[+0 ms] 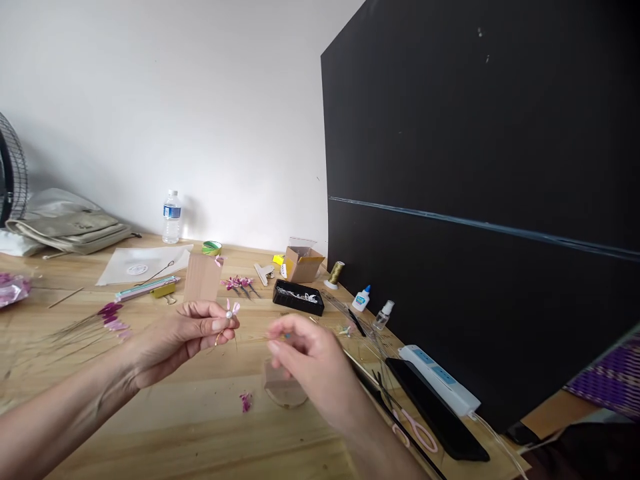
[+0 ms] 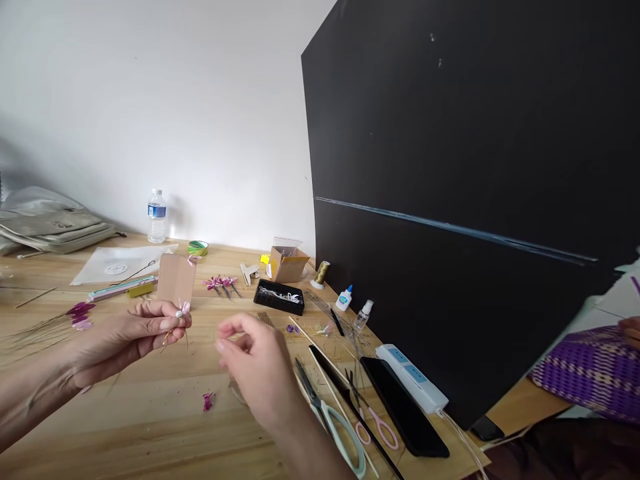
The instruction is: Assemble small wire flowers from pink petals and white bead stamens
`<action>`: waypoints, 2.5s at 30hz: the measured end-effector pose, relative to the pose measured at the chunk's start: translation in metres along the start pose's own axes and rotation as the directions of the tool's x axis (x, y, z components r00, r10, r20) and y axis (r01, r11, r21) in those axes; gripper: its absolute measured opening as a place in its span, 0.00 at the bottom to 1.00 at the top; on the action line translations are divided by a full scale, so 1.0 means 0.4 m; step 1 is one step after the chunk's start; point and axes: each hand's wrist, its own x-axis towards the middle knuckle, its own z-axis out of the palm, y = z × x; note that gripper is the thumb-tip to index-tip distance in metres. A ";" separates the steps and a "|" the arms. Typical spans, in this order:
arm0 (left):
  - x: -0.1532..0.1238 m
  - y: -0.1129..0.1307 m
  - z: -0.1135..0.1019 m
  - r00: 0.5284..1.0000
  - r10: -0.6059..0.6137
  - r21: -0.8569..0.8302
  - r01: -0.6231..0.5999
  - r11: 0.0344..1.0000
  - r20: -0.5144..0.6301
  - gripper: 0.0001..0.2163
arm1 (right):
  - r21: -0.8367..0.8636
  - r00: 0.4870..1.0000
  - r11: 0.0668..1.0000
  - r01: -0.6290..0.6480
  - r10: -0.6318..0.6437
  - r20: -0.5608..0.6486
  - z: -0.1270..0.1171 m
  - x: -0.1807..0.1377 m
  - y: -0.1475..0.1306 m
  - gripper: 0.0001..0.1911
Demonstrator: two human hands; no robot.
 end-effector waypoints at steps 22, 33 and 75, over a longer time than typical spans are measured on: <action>0.002 -0.010 0.008 0.997 0.076 -0.022 -0.076 0.997 0.000 0.03 | 0.323 0.993 0.941 0.104 -0.079 -0.089 0.030 0.070 0.033 0.03; -0.005 -0.015 0.024 0.999 0.025 -0.093 -0.021 0.995 0.042 0.03 | 0.358 0.933 0.866 0.348 -0.282 -0.225 0.063 0.028 -0.019 0.02; 0.000 -0.024 0.042 0.964 0.228 0.203 -0.198 0.959 -0.135 0.04 | -0.273 0.674 0.733 0.624 -0.681 -0.288 0.101 0.055 0.024 0.10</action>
